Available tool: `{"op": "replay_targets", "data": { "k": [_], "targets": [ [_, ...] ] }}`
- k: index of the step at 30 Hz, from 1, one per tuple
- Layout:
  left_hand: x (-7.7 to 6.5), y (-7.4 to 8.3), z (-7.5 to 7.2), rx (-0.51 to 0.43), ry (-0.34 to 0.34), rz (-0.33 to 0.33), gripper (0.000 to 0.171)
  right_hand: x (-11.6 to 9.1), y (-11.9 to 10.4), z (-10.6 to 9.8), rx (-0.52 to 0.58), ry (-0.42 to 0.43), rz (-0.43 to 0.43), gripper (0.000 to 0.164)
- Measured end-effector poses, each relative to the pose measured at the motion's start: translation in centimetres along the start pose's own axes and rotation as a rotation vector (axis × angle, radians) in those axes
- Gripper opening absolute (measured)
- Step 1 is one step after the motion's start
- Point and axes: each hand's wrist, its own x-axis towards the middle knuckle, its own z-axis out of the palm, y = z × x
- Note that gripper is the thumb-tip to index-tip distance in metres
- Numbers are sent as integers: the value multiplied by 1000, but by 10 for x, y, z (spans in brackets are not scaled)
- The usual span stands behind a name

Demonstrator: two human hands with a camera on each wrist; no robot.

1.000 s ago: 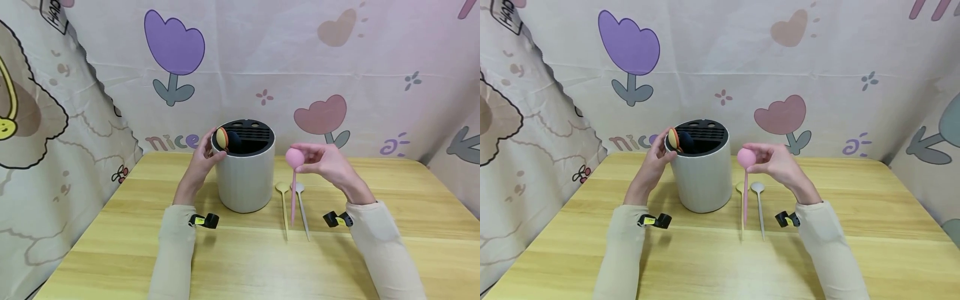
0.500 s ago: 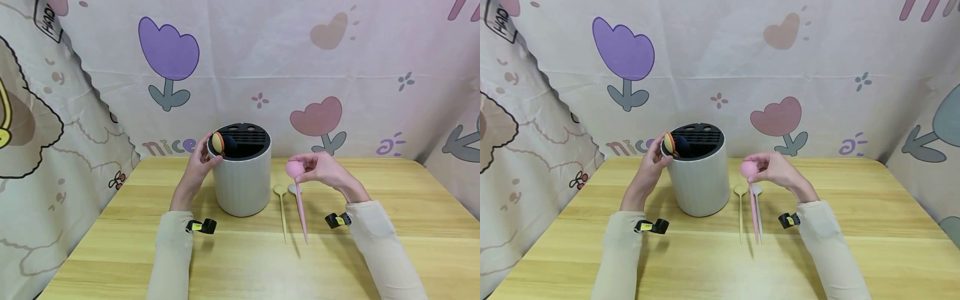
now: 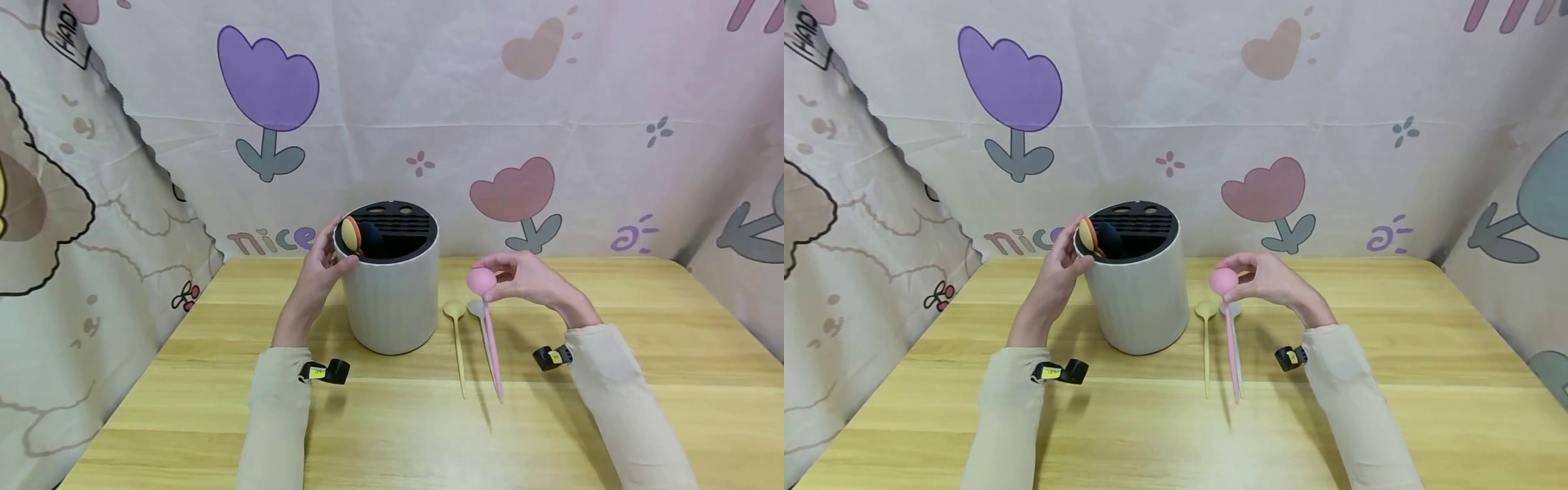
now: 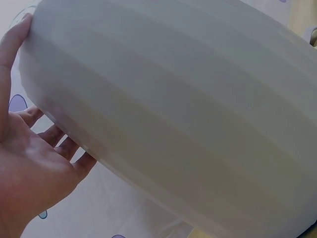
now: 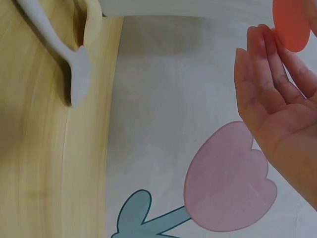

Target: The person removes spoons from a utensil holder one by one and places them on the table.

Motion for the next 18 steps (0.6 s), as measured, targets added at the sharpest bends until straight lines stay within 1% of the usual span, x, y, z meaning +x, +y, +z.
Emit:
{"op": "replay_targets", "data": {
  "k": [4,8,10,13,16,18],
  "targets": [
    [1,1,2,9,-10,-2,87,-3,8,-6,-4,-7,18,54],
    [1,2,3,17,-6,-1,90,-4,19,-16,-49,-39,45,52],
    [1,2,3,16,-3,-2,89,-4,24,-20,-92,-52,58,52],
    [0,3,2,9,0,-4,86,-3,31,-24,-185,-64,74,48],
    [-1,3,1,4,3,-4,87,-2,39,-25,-267,-72,85,45],
    [-2,3,1,1,1,-2,89,-1,44,-24,-294,-87,94,44]
  ]
}}
